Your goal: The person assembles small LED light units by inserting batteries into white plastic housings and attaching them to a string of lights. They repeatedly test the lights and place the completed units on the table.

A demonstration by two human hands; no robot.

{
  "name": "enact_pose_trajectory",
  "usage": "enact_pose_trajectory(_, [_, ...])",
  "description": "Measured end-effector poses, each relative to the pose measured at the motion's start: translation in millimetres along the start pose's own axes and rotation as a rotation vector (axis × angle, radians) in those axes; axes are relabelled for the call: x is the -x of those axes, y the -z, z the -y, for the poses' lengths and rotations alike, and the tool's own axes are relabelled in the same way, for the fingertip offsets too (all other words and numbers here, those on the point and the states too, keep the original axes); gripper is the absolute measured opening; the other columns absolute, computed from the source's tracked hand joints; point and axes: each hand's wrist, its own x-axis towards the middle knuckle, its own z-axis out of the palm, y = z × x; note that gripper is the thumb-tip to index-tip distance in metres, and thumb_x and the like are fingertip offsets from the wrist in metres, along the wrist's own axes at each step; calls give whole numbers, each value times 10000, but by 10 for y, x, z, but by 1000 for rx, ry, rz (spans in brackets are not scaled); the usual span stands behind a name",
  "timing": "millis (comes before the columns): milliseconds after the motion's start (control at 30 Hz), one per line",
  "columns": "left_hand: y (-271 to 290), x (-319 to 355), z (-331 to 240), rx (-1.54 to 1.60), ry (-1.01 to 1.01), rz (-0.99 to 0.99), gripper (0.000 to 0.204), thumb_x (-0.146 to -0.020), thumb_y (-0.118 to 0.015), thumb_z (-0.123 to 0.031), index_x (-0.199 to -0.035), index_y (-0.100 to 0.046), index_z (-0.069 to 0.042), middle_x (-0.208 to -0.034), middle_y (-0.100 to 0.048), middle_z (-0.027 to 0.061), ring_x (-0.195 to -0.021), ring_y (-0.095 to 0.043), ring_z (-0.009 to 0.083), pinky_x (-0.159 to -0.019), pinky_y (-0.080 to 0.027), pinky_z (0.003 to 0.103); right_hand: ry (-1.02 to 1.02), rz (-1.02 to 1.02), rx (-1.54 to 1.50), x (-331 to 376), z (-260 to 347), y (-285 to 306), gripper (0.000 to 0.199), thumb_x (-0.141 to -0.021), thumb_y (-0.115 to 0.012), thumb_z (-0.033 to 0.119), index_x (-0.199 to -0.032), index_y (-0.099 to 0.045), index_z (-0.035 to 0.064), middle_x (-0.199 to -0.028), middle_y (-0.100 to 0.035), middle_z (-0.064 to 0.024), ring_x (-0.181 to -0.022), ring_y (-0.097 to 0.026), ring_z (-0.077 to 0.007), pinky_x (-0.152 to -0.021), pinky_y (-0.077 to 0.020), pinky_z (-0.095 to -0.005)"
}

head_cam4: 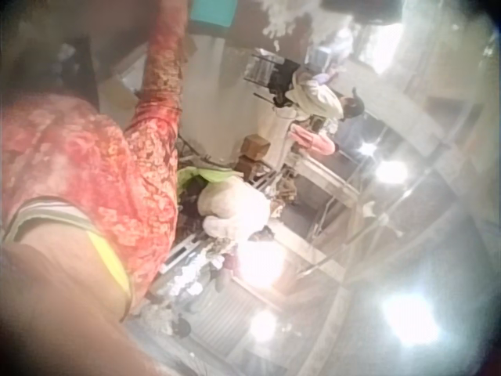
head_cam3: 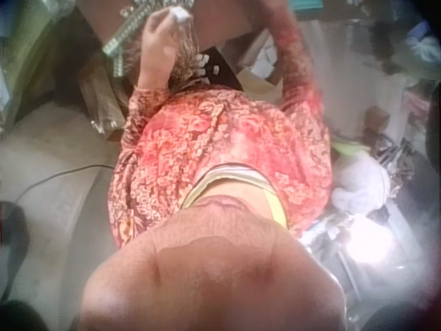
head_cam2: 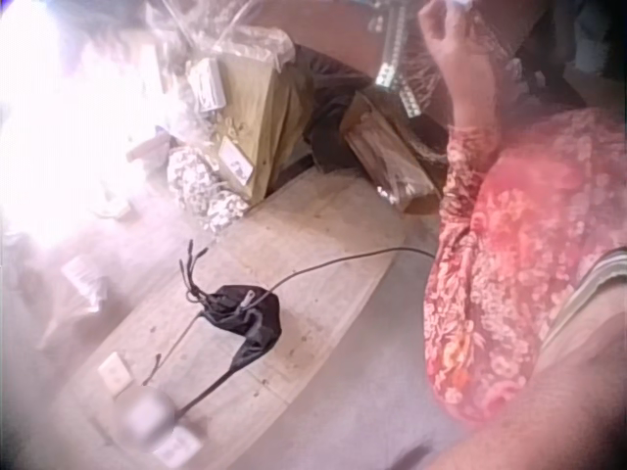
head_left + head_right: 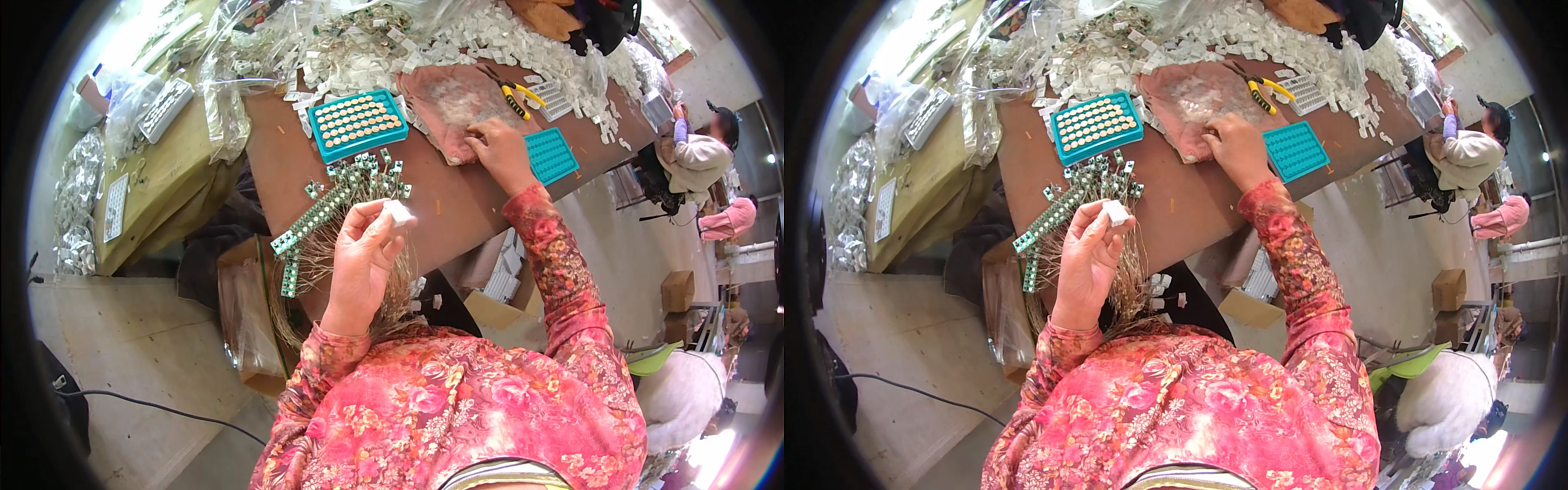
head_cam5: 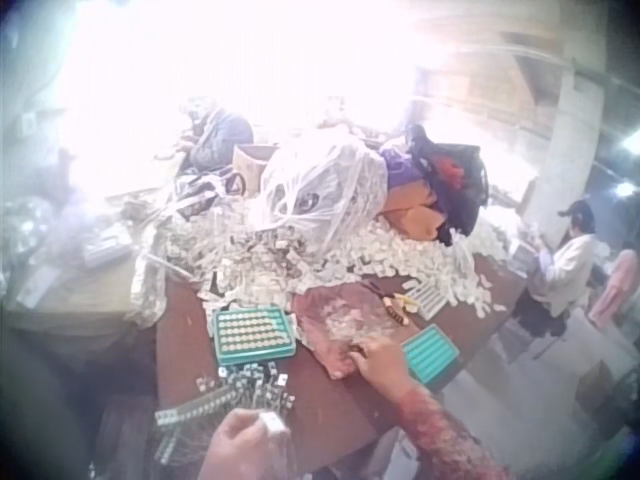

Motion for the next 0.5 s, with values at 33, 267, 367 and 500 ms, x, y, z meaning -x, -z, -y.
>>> enact_pose_trajectory(33, [-1, 0, -1, -17, -8, 12, 160, -943, -541, -46, -1100, -568, -47, -1049, -640, 98, -983, -652, 226, -704, -546, 207, -1, -1, 27, -23, -13, -33, 133, -824, -664, 121, -904, -695, 20, -905, -665, -117, -764, -647, -225, -686, -505, -312])
enact_pose_trajectory(267, [-19, 30, -63, -81, -26, 79, 153, -944, -547, -51, -1096, -565, -44, -1060, -633, 82, -994, -650, 218, -769, -536, 234, -312, -32, -548, -24, 173, 174, 101, -852, -662, 112, -874, -690, 17, -823, -675, -74, -695, -626, -165, -635, -493, -287])
enact_pose_trajectory(367, [-68, 17, -28, -80, -23, 114, 138, -947, -540, -47, -1082, -557, -26, -1066, -631, 92, -1003, -647, 225, -806, -531, 264, -553, 200, -1165, 62, 427, 425, 127, -901, -629, 123, -913, -645, -3, -845, -643, -19, -703, -576, -74, -661, -465, -211])
enact_pose_trajectory(500, [-77, 13, -32, -164, -6, 118, 165, -946, -543, -51, -1106, -539, -11, -1070, -625, 108, -1018, -637, 222, -840, -526, 290, -541, 317, -1333, 193, 811, 661, 112, -918, -601, 104, -939, -623, -4, -837, -639, -39, -693, -575, -83, -666, -465, -208])
